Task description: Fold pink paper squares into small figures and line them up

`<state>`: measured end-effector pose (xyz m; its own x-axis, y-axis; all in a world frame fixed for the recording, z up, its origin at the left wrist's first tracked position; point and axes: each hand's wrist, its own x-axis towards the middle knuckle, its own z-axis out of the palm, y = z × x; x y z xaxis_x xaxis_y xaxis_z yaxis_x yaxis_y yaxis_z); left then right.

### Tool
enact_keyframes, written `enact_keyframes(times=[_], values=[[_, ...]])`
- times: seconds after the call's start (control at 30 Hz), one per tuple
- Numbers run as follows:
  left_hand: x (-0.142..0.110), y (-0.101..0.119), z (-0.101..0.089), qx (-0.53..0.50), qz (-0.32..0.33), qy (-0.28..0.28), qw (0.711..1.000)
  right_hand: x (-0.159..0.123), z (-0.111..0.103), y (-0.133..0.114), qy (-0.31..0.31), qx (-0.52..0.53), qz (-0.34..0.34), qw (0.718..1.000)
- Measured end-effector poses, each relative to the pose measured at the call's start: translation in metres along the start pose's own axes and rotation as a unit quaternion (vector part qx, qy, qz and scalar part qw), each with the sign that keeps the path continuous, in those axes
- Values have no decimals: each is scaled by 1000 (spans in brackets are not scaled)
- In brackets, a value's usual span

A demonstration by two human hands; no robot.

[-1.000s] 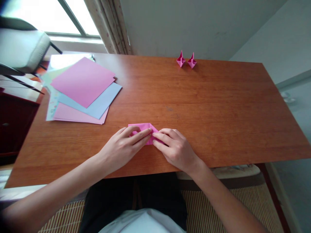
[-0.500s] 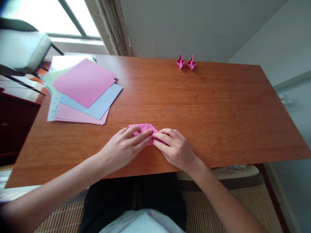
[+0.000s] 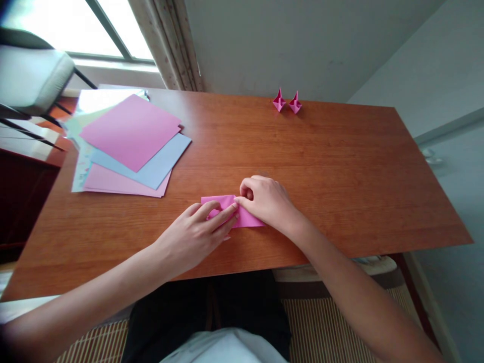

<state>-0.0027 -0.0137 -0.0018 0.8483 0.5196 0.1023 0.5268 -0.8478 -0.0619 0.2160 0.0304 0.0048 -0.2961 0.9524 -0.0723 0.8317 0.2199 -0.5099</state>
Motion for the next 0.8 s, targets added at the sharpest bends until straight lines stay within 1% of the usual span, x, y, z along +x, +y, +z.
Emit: enact_keyframes(times=[0.1,0.23,0.3,0.4,0.5,0.63,0.8], values=[[-1,1,1,0,-4,-1,1000,8,-4,-7,-23,-44,29,998],[-2,2,3,-2,-4,4,1000,14,-6,-11,-31,-53,57,996],[-2,2,3,-3,-6,3,1000,17,-7,-9,-37,-44,58,997],[-1,2,3,-8,-8,-4,1000,21,-9,-2,-59,-13,41,997],[-1,2,2,-13,-10,-7,1000,25,-13,2,-94,-6,29,995],[-2,2,3,-17,-15,-10,1000,33,-23,-1,-150,-46,17,988],[-2,2,4,-18,-15,-23,999,41,-40,-7,-252,-107,-20,962]])
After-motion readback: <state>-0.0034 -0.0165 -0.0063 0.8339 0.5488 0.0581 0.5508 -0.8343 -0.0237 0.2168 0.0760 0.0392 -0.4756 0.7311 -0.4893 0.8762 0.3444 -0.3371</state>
